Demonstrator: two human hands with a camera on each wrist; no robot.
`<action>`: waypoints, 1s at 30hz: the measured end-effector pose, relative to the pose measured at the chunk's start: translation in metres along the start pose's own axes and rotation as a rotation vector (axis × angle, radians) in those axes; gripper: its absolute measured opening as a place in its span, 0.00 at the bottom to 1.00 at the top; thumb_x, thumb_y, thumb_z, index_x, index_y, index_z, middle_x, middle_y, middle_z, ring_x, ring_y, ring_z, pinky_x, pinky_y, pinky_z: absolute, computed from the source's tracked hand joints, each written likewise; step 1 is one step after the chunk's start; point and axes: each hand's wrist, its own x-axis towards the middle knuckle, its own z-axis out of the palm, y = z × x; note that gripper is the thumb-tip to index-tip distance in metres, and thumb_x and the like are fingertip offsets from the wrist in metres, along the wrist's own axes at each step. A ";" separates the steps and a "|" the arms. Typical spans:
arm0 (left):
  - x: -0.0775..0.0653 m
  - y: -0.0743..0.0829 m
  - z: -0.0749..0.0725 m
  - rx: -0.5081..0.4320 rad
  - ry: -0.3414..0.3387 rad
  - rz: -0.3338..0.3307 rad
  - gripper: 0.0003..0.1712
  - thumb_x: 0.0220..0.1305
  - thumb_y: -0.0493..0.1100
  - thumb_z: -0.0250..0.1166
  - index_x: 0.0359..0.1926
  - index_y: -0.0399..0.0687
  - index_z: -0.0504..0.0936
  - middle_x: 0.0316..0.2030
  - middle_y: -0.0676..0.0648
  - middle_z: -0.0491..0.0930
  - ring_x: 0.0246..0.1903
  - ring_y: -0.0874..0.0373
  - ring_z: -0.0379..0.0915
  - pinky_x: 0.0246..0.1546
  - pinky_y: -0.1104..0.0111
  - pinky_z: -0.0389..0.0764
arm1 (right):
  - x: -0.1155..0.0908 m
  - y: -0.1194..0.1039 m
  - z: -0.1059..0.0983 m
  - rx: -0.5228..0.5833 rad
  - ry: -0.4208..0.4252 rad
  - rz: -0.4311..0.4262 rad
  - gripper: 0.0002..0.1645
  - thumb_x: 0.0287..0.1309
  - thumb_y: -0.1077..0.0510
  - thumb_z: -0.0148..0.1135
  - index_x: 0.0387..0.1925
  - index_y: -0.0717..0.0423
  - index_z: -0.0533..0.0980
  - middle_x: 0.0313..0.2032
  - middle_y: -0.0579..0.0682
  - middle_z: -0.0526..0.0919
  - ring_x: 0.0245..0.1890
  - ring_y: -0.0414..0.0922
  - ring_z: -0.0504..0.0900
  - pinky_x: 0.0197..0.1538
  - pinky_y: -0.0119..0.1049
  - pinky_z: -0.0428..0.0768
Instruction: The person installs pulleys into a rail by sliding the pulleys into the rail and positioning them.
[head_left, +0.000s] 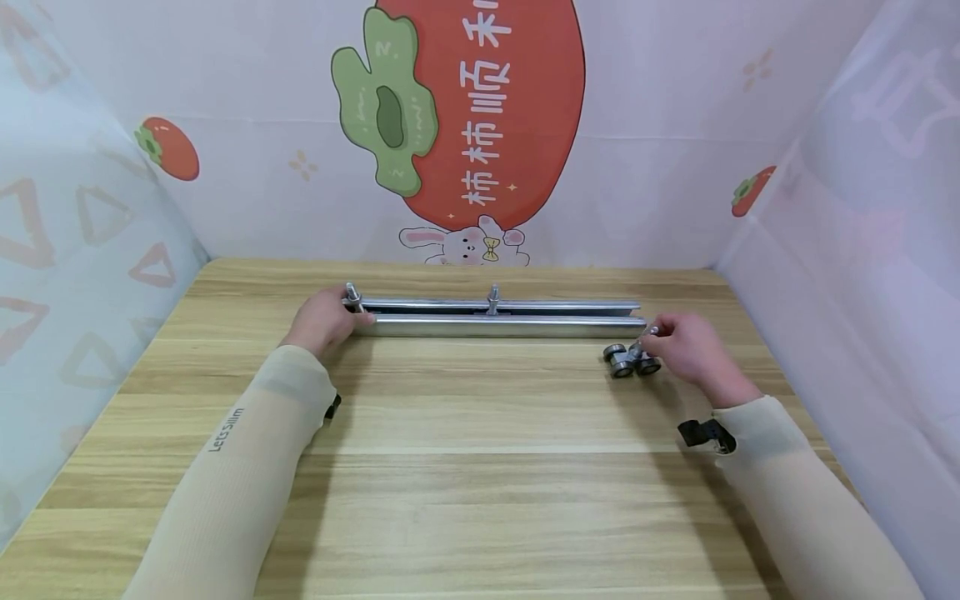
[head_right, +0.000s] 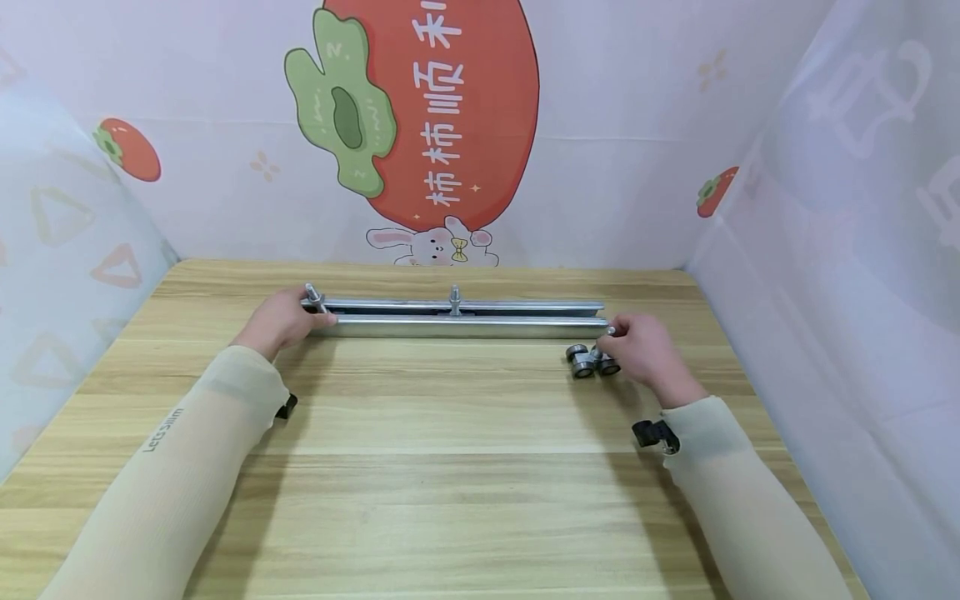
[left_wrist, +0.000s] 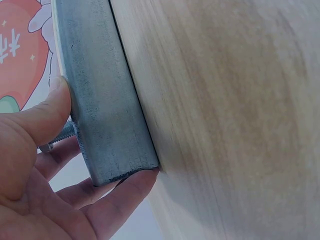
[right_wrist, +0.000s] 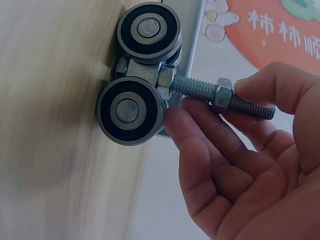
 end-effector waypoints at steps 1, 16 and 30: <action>0.000 0.000 0.000 0.000 0.000 0.003 0.32 0.68 0.55 0.66 0.62 0.38 0.69 0.58 0.32 0.71 0.53 0.39 0.64 0.62 0.43 0.62 | 0.000 0.003 -0.001 -0.001 0.004 0.007 0.08 0.61 0.57 0.63 0.29 0.58 0.77 0.27 0.50 0.76 0.28 0.49 0.70 0.30 0.41 0.67; 0.000 -0.001 0.000 -0.013 0.011 0.008 0.31 0.68 0.54 0.66 0.60 0.39 0.70 0.59 0.32 0.71 0.57 0.36 0.64 0.63 0.42 0.60 | -0.004 0.057 -0.028 -0.024 0.106 0.129 0.12 0.62 0.54 0.57 0.38 0.59 0.80 0.35 0.54 0.82 0.32 0.51 0.73 0.30 0.42 0.71; 0.000 -0.002 0.001 -0.014 0.012 0.013 0.31 0.68 0.54 0.65 0.61 0.38 0.70 0.58 0.32 0.71 0.55 0.37 0.64 0.63 0.42 0.61 | -0.003 0.095 -0.052 -0.049 0.175 0.253 0.20 0.66 0.51 0.53 0.46 0.64 0.79 0.36 0.58 0.83 0.37 0.55 0.74 0.32 0.43 0.71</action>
